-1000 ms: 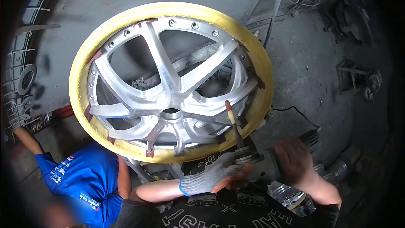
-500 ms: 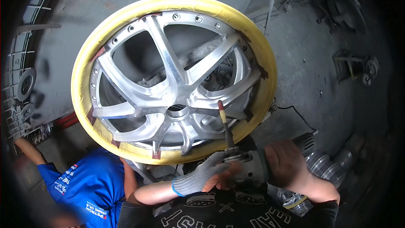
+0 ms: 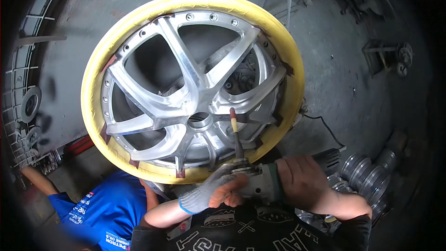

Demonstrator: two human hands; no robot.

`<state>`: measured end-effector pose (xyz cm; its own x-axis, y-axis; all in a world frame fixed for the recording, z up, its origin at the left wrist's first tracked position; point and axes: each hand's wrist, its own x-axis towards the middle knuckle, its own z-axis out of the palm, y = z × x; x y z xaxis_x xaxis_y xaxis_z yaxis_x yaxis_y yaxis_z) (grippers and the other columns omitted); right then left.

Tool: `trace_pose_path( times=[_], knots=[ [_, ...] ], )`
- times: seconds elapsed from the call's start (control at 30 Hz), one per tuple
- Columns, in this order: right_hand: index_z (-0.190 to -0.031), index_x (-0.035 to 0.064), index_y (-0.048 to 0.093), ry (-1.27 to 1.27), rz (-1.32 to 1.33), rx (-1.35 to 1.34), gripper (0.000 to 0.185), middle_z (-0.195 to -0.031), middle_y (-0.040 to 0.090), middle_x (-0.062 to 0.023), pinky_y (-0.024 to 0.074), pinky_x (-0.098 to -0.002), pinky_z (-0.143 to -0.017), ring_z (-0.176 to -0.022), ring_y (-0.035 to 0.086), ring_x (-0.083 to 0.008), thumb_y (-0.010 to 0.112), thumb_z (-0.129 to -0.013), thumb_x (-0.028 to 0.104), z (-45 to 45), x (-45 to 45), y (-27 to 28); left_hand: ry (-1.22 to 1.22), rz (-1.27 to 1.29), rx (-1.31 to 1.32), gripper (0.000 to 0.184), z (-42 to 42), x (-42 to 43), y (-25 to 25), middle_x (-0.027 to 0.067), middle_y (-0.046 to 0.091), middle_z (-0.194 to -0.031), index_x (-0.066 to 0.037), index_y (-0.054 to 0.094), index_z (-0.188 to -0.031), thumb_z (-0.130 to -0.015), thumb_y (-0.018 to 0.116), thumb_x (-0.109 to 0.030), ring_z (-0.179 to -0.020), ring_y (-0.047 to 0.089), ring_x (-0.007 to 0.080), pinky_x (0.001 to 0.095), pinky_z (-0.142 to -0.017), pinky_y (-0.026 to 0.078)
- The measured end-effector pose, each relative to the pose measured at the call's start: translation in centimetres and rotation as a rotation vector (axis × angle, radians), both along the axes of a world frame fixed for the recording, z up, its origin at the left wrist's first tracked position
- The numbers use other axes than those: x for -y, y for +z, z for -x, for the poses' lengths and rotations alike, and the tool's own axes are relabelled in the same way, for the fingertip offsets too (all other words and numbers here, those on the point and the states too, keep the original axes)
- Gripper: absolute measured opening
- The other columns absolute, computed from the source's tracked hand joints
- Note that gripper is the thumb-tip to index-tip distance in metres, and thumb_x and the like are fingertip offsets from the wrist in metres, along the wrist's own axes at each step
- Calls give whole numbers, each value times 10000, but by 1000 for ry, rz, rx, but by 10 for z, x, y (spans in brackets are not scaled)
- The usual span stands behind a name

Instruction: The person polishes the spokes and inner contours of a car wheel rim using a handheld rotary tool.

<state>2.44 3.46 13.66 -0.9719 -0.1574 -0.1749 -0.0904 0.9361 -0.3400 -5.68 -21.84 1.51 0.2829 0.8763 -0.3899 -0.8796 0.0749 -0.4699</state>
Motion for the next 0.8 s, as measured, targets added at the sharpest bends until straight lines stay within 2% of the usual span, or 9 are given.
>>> trace_pose_path(
  times=[0.03,0.07,0.1,0.23,0.3,0.4,0.53,0.73,0.8],
  knots=[
    [-1045,-55,561,1,1,-31,344,-893,583,-129,478,-363,-739,-788,583,-241,590,-765,142,0,3,-2,24,-42,84,418,1,5,-4,75,512,-678,-64,514,-782,-1058,363,-339,-581,518,195,337,-466,347],
    [-1045,-55,561,-3,2,-31,344,-893,583,-129,478,-363,-739,-788,583,-241,590,-765,142,0,5,-3,-52,68,98,205,8,11,-4,121,563,-891,-72,505,-1058,-1051,406,-251,-594,556,214,318,-453,389],
    [-1048,-60,557,5,15,-10,348,-885,578,-127,478,-362,-738,-786,582,-239,590,-767,143,1,8,-4,-127,177,112,306,12,15,-4,166,614,-1105,-79,496,-1334,-1043,450,-163,-607,595,234,298,-441,431],
    [-1063,-72,548,31,45,-20,358,-877,577,-129,477,-358,-739,-783,581,-234,589,-777,140,3,14,-9,-263,250,-567,195,23,0,36,61,541,-700,-54,565,-1109,-1028,556,-231,-513,499,139,270,-445,348],
    [-1067,-73,549,34,45,-27,356,-885,584,-133,479,-357,-744,-789,586,-235,588,-784,139,6,17,-10,-155,161,-607,307,28,3,44,74,574,-733,-60,518,-1266,-1026,576,-243,-521,505,120,241,-453,352],
    [-1074,-75,553,41,32,-40,353,-897,594,-137,482,-357,-751,-802,597,-238,586,-795,139,7,23,-15,-215,368,-620,314,31,-2,60,68,576,-700,-63,525,-1265,-1029,564,-267,-488,489,122,245,-432,343],
    [-1075,-71,559,35,50,-24,346,-926,607,-149,492,-366,-773,-835,614,-248,583,-806,145,9,25,-15,-96,177,-629,335,29,12,44,57,570,-674,-49,531,-1251,-1024,569,-293,-491,497,126,252,-435,350],
    [-1081,-54,564,-32,128,-58,343,-991,624,-167,503,-386,-820,-873,627,-264,584,-802,145,7,15,-11,75,82,-646,297,22,1,48,46,565,-673,-32,562,-1100,-999,604,-308,-477,485,118,252,-430,330],
    [-1081,-48,564,-62,135,-53,346,-999,626,-166,503,-395,-828,-880,628,-277,587,-799,152,2,7,-6,-124,154,-839,305,31,-25,72,19,517,-644,-51,553,-1002,-994,601,-352,-478,463,114,255,-436,320]
  ],
)
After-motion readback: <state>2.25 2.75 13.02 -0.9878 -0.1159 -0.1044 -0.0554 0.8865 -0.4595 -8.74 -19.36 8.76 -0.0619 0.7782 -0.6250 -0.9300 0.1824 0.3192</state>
